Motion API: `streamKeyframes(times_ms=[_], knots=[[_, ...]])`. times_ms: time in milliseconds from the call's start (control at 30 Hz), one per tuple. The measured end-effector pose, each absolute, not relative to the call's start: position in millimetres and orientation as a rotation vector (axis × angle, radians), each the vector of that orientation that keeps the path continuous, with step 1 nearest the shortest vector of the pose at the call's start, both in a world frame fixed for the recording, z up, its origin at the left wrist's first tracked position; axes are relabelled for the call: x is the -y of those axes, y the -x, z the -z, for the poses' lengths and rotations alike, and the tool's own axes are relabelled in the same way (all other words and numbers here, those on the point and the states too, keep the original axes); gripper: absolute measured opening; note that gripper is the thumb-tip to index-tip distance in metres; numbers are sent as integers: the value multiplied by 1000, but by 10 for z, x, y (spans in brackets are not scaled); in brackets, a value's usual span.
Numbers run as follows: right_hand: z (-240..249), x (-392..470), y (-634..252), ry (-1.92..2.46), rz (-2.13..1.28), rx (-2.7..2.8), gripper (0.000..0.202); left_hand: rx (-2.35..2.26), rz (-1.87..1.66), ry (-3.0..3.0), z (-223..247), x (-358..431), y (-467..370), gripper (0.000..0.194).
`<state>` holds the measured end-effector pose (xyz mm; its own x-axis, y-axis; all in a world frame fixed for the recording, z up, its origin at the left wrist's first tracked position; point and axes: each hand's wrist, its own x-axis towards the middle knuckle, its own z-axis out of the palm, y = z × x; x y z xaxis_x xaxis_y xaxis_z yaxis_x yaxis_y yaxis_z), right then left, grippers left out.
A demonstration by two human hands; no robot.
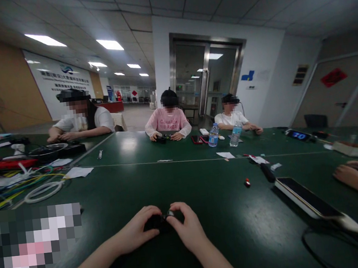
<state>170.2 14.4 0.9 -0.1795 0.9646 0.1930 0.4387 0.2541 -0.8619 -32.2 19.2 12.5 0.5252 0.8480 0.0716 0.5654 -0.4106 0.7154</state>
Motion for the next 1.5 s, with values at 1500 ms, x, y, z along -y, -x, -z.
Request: streamKeyframes(times_ms=[1500], knots=[[-36,-141,-1839,1289,-1160,1629,21,-1196,-542,-2048,-107,-199,326,39]])
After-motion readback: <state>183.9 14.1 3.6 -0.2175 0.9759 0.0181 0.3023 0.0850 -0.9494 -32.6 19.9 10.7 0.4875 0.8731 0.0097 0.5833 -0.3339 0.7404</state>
